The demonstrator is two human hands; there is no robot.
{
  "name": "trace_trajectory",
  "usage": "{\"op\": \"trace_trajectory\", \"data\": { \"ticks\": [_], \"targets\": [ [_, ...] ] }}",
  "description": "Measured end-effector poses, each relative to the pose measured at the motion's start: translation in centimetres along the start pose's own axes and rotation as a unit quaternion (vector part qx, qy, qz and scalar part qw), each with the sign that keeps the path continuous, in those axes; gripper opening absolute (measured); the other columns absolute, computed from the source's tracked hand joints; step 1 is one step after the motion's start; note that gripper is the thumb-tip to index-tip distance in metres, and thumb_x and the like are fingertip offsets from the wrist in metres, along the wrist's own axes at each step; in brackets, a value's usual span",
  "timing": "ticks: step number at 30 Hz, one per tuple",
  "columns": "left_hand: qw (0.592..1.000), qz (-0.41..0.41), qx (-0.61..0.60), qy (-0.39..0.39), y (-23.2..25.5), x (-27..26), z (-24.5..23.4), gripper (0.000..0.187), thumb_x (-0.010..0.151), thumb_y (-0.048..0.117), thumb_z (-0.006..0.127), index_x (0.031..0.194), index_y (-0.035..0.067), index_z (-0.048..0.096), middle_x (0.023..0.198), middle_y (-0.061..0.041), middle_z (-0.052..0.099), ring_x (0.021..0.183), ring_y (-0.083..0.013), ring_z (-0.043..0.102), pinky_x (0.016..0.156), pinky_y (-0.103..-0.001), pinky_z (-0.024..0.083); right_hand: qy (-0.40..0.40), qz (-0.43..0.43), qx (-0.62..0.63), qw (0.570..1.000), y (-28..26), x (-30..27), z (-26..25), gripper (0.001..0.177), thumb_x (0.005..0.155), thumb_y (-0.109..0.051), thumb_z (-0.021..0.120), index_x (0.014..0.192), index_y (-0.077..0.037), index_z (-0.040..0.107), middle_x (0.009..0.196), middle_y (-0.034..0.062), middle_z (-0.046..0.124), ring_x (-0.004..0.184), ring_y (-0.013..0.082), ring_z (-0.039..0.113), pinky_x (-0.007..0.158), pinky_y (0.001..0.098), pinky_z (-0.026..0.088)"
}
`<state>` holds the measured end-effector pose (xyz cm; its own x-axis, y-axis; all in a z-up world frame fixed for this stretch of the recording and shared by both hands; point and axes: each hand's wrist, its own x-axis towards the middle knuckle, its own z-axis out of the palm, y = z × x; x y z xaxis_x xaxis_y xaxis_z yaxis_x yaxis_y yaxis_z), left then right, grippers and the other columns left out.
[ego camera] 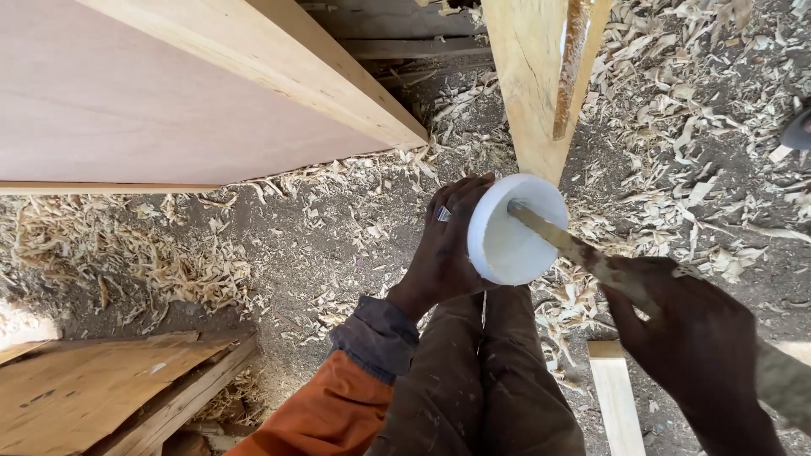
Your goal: Applying wood glue to the edge of a wooden frame component using a small stick as an applicator.
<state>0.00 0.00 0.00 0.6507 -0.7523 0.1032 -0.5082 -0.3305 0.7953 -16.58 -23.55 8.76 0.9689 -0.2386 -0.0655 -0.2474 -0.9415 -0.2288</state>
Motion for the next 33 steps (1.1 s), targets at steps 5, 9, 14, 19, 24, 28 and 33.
{"op": "trace_trajectory", "data": {
  "ticks": [5,9,14,19,24,28,33],
  "targets": [
    [0.999,0.002,-0.032,0.018,0.4,0.2,-0.4,0.113,0.069,0.049,0.095,0.154,0.008,0.033,0.158,-0.016,0.044,0.152,-0.0395,0.045,0.131,-0.054,0.03,-0.004,-0.004,0.137,0.99,0.2,-0.6,0.6,0.022,0.099,-0.027,0.07,0.116,-0.025,0.083,0.116,-0.0081,0.079,0.095,0.0067,0.071,0.069,0.0266,0.052],
    [0.987,-0.075,-0.122,0.073,1.2,0.9,-0.8,0.119,0.063,0.047,0.095,0.156,0.01,0.031,0.157,-0.015,0.045,0.147,-0.0377,0.049,0.121,-0.053,0.046,-0.076,0.234,0.277,0.929,0.3,-2.3,0.1,0.039,0.083,-0.02,0.085,0.12,-0.009,0.078,0.114,0.0042,0.077,0.105,0.0148,0.069,0.097,0.0289,0.049],
    [0.962,-0.131,-0.191,0.147,1.5,1.8,-0.7,0.117,0.06,0.043,0.093,0.153,0.009,0.031,0.152,-0.017,0.044,0.142,-0.0363,0.05,0.117,-0.051,0.052,-0.058,0.304,0.437,0.845,1.4,-3.8,0.3,0.045,0.08,0.002,0.082,0.123,0.007,0.072,0.107,0.0146,0.074,0.091,0.014,0.064,0.092,0.0249,0.054],
    [0.956,-0.109,-0.19,0.197,1.5,2.7,-1.2,0.118,0.062,0.041,0.095,0.155,0.01,0.029,0.153,-0.016,0.042,0.146,-0.0355,0.048,0.12,-0.053,0.052,-0.094,0.37,0.45,0.807,2.4,-4.7,-0.1,0.046,0.082,0.007,0.076,0.127,0.011,0.068,0.114,0.0233,0.073,0.095,0.0219,0.063,0.086,0.03,0.05],
    [0.948,-0.129,-0.188,0.221,1.8,3.3,-1.1,0.116,0.059,0.039,0.096,0.151,0.008,0.033,0.15,-0.016,0.046,0.142,-0.0344,0.051,0.116,-0.05,0.053,-0.067,0.369,0.472,0.797,3.5,-6.5,0.6,0.044,0.083,0.012,0.074,0.126,0.013,0.068,0.11,0.0246,0.073,0.095,0.0221,0.063,0.09,0.0287,0.051],
    [0.946,-0.135,-0.218,0.197,2.5,3.9,-0.6,0.118,0.058,0.044,0.094,0.152,0.009,0.032,0.152,-0.017,0.047,0.142,-0.0343,0.052,0.115,-0.051,0.054,-0.03,0.361,0.483,0.797,2.0,-6.0,0.6,0.047,0.08,0.012,0.077,0.126,0.012,0.069,0.104,0.0225,0.073,0.091,0.0182,0.062,0.089,0.0269,0.052],
    [0.943,-0.15,-0.203,0.216,2.8,4.6,0.2,0.119,0.056,0.042,0.094,0.152,0.01,0.032,0.153,-0.016,0.046,0.143,-0.0342,0.051,0.116,-0.052,0.053,-0.024,0.36,0.515,0.777,2.4,-5.2,2.2,0.051,0.079,0.016,0.073,0.129,0.013,0.066,0.108,0.0239,0.071,0.091,0.0224,0.063,0.094,0.0314,0.056]
  ]
}}
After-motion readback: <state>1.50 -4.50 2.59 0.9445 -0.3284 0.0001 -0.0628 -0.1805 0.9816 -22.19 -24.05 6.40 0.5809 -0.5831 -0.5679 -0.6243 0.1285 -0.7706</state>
